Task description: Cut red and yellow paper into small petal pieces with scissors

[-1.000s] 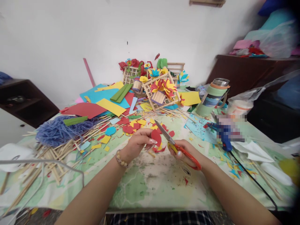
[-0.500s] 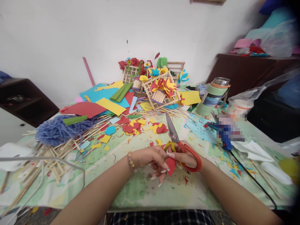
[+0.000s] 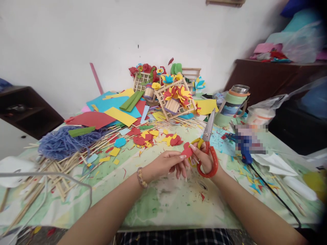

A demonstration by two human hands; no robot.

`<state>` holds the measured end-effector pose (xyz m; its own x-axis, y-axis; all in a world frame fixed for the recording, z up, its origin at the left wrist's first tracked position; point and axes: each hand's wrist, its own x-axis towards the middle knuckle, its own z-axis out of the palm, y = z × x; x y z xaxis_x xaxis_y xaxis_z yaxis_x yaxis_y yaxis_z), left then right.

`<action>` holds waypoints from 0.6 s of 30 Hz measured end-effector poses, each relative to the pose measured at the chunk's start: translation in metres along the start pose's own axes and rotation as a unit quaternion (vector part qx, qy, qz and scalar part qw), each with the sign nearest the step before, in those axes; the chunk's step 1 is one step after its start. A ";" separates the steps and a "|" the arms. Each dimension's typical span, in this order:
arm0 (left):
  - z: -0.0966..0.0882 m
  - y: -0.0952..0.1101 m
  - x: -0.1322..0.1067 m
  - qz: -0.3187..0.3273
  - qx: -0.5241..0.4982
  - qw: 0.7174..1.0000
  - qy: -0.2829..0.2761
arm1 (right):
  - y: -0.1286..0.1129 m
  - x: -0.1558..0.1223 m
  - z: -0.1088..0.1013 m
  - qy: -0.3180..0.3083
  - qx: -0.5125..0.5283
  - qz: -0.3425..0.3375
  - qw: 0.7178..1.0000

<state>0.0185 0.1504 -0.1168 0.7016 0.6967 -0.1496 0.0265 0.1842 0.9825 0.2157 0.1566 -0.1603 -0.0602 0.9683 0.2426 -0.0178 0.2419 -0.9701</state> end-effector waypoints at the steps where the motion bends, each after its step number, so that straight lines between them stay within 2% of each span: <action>1: 0.000 0.001 0.000 0.009 0.002 1.000 0.014 | -0.001 0.000 0.001 0.006 0.011 0.000 1.000; 3: -0.002 0.003 -0.001 0.021 0.004 0.999 0.031 | -0.005 0.000 0.004 0.001 0.045 0.000 0.999; 6: -0.008 0.004 -0.002 0.031 -0.004 0.999 0.027 | -0.014 -0.001 0.007 -0.069 0.100 0.007 0.993; 12: -0.015 0.001 -0.006 0.010 -0.002 0.999 -0.040 | -0.027 -0.009 0.010 -0.221 0.158 0.105 0.957; 14: -0.015 0.001 -0.007 0.000 -0.002 0.999 -0.054 | -0.025 -0.013 0.011 -0.268 0.157 0.110 0.944; 16: -0.015 0.001 -0.007 0.002 -0.004 0.999 -0.052 | -0.021 -0.016 0.011 -0.287 0.152 0.091 0.941; 18: -0.015 0.001 -0.006 0.012 -0.010 0.999 -0.038 | -0.017 -0.017 0.013 -0.264 0.143 0.066 0.951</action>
<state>0.0036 0.1569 -0.1165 0.7544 0.6461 -0.1160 -0.0052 0.1825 0.9832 0.2042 0.1355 -0.1475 -0.5732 0.8038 0.1589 -0.2417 0.0195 -0.9702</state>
